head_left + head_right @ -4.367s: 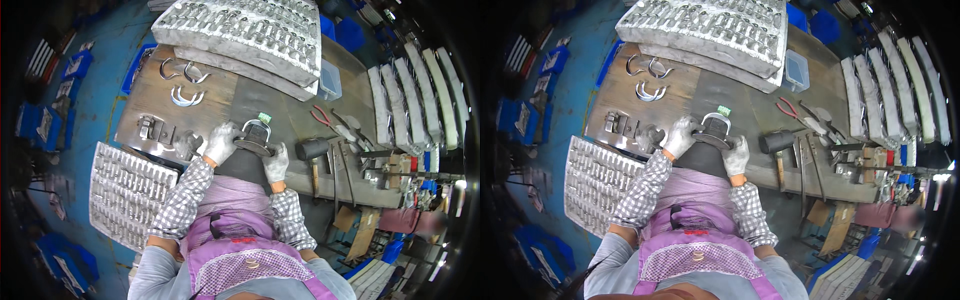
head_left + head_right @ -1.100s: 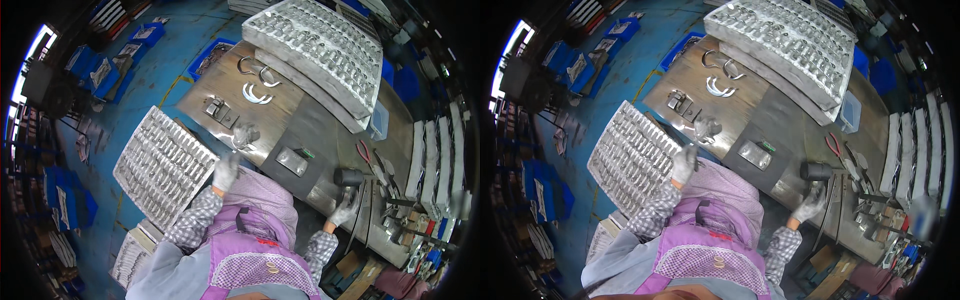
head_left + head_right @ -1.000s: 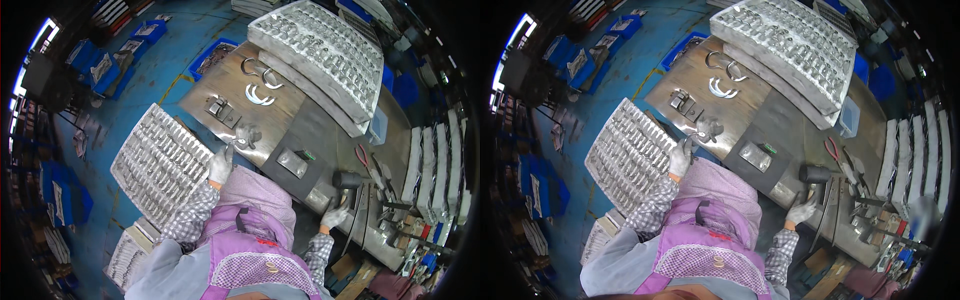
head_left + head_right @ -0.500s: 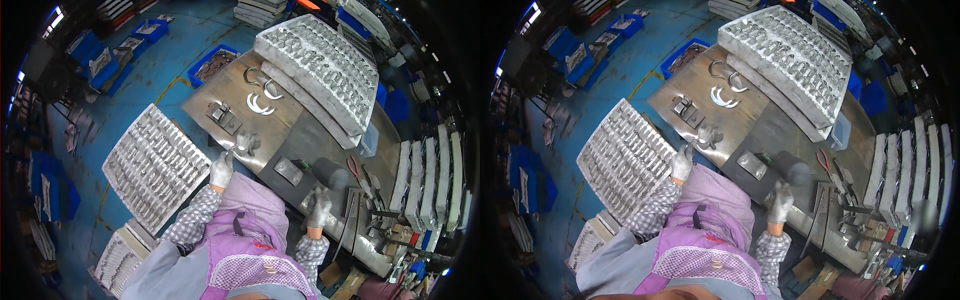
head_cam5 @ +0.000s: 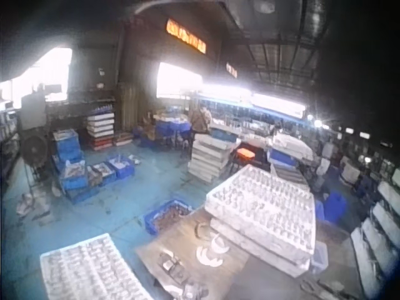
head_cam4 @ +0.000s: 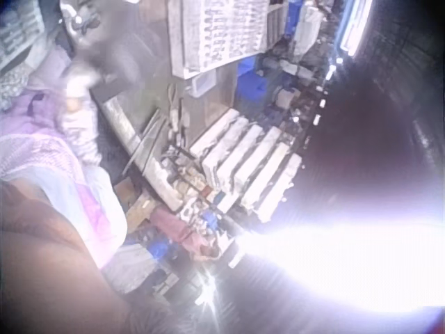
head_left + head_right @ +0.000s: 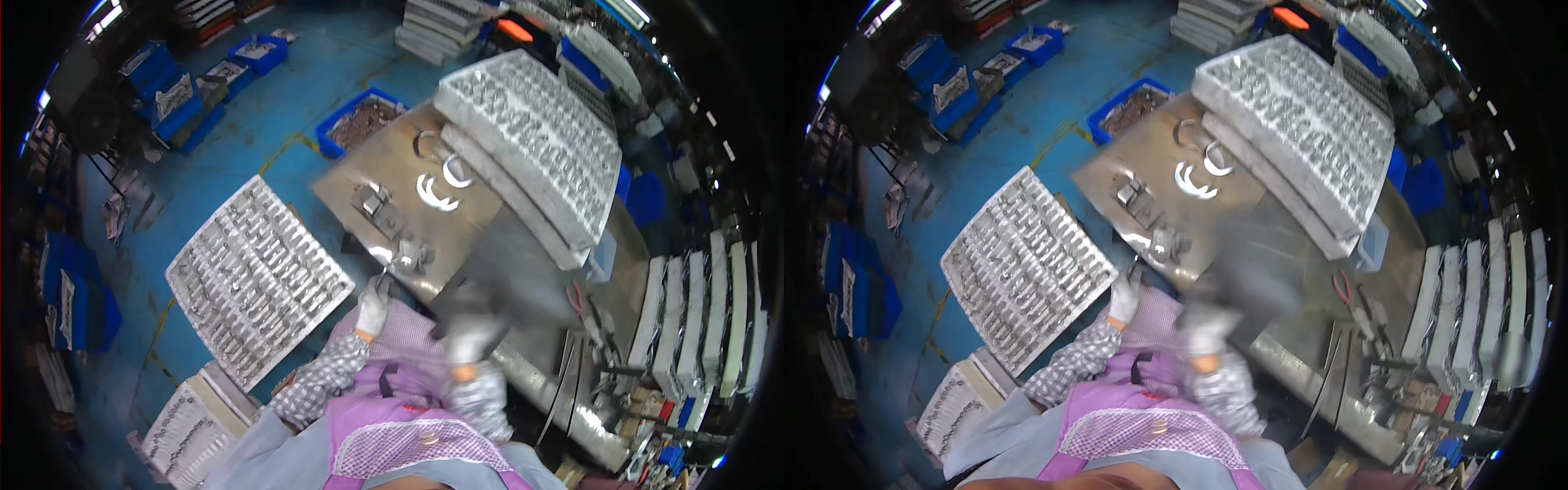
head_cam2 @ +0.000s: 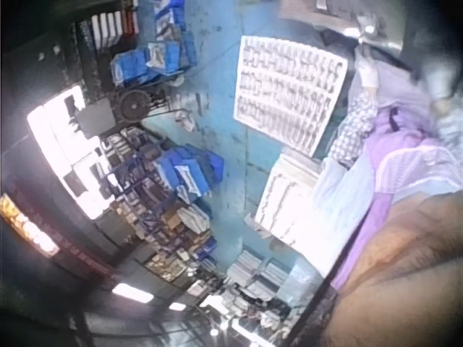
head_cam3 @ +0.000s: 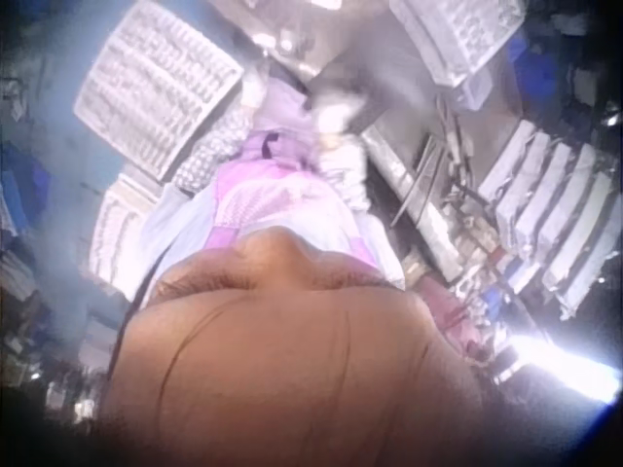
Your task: The person sorts semi-circular metal components by hand, placing them into partitioned storage trays.
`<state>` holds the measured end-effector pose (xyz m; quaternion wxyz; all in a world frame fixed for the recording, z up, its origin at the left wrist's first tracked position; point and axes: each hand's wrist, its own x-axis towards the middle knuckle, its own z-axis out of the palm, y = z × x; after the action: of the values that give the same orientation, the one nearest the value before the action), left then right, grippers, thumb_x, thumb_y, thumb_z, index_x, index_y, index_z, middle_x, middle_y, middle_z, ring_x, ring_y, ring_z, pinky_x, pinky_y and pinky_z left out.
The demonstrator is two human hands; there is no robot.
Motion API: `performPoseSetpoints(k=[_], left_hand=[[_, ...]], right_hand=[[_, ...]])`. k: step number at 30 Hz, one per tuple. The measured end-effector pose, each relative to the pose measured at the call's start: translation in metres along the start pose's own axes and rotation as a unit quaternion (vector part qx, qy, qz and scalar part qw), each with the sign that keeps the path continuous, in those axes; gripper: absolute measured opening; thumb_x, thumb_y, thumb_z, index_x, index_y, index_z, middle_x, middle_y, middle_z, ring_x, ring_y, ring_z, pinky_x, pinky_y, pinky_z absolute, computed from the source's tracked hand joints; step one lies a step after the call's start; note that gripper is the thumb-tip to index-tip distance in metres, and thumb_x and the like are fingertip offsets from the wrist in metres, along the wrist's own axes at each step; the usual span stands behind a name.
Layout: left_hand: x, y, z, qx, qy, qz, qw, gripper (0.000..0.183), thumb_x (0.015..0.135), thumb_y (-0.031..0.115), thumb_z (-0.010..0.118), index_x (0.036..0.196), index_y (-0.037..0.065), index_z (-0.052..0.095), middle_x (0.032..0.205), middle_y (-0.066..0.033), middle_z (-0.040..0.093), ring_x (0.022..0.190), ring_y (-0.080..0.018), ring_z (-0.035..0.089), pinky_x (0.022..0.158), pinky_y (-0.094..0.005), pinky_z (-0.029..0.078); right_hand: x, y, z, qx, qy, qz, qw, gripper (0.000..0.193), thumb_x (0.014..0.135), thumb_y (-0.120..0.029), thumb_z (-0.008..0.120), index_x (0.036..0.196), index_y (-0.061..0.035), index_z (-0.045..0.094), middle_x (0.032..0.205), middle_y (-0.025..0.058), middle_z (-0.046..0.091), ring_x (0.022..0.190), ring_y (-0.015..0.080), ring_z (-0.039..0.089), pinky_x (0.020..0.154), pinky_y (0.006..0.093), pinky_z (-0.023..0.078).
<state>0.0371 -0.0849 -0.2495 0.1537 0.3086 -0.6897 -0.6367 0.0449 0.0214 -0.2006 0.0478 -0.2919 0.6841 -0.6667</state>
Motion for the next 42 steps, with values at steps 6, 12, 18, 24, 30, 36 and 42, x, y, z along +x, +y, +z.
performPoseSetpoints(k=[6,12,18,24,30,36,42], left_hand=[[-0.003,-0.029,-0.002,0.112,0.046,0.045,0.992,0.028,0.103,0.02,0.057,0.113,-0.005,0.064,0.089,-0.0132,0.07,0.084,-0.0226,0.069,0.074,-0.0374,0.054],[-0.012,0.033,0.003,-0.024,-0.067,0.066,0.995,0.033,0.106,0.027,0.056,0.11,-0.004,0.065,0.083,-0.0103,0.07,0.074,-0.0187,0.069,0.072,-0.0322,0.055],[-0.02,0.063,0.041,0.234,-0.33,0.38,0.832,0.024,0.09,0.014,0.071,0.111,0.003,0.068,0.09,-0.0125,0.072,0.082,-0.0303,0.072,0.071,-0.0398,0.058],[-0.009,0.063,0.076,0.244,-0.36,0.339,0.834,0.025,0.088,0.02,0.075,0.108,0.006,0.072,0.093,-0.0123,0.073,0.085,-0.0277,0.073,0.074,-0.0365,0.059],[0.026,0.047,0.103,0.064,-0.186,-0.01,0.98,0.022,0.089,0.024,0.073,0.104,0.007,0.076,0.09,-0.0107,0.073,0.081,-0.0266,0.071,0.074,-0.0357,0.056],[0.017,0.045,0.138,0.21,-0.195,0.072,0.955,0.022,0.081,0.026,0.082,0.091,0.008,0.075,0.084,-0.0072,0.065,0.081,-0.0256,0.062,0.077,-0.0378,0.05],[0.022,0.033,0.143,0.259,-0.157,0.122,0.945,0.029,0.081,0.025,0.084,0.09,0.002,0.069,0.081,-0.0078,0.069,0.072,-0.0198,0.063,0.069,-0.0336,0.051]], right_hand=[[0.029,-0.072,-0.11,-0.187,-0.056,0.324,0.926,0.022,0.086,-0.017,0.08,0.094,-0.0007,0.068,0.071,-0.0003,0.062,0.061,0.0098,0.054,0.055,0.0314,0.045],[-0.075,-0.001,-0.325,-0.529,0.251,0.299,0.753,0.032,0.084,-0.03,0.069,0.1,-0.0017,0.073,0.084,0.0251,0.07,0.08,0.041,0.069,0.074,0.0474,0.053],[-0.047,-0.05,-0.312,-0.524,0.233,0.164,0.802,0.04,0.083,-0.024,0.079,0.12,-0.0089,0.071,0.126,0.0168,0.066,0.106,0.0339,0.067,0.088,0.0434,0.055],[-0.024,0.005,-0.19,-0.122,0.108,0.321,0.933,0.025,0.091,-0.018,0.073,0.109,-0.002,0.074,0.091,0.0171,0.072,0.075,0.0261,0.071,0.07,0.0349,0.055],[-0.001,0.041,-0.192,-0.164,0.258,0.305,0.902,0.027,0.092,-0.024,0.074,0.108,-0.0029,0.074,0.077,0.0184,0.07,0.069,0.026,0.07,0.067,0.0359,0.053],[-0.011,0.051,-0.197,-0.225,0.294,0.224,0.902,0.027,0.09,-0.018,0.076,0.114,-0.0054,0.074,0.088,0.015,0.072,0.075,0.0243,0.07,0.071,0.0339,0.053],[-0.016,0.056,-0.226,-0.175,0.355,0.205,0.895,0.02,0.087,-0.005,0.075,0.108,-0.0056,0.077,0.098,0.0069,0.069,0.09,0.0155,0.067,0.078,0.0277,0.053]])
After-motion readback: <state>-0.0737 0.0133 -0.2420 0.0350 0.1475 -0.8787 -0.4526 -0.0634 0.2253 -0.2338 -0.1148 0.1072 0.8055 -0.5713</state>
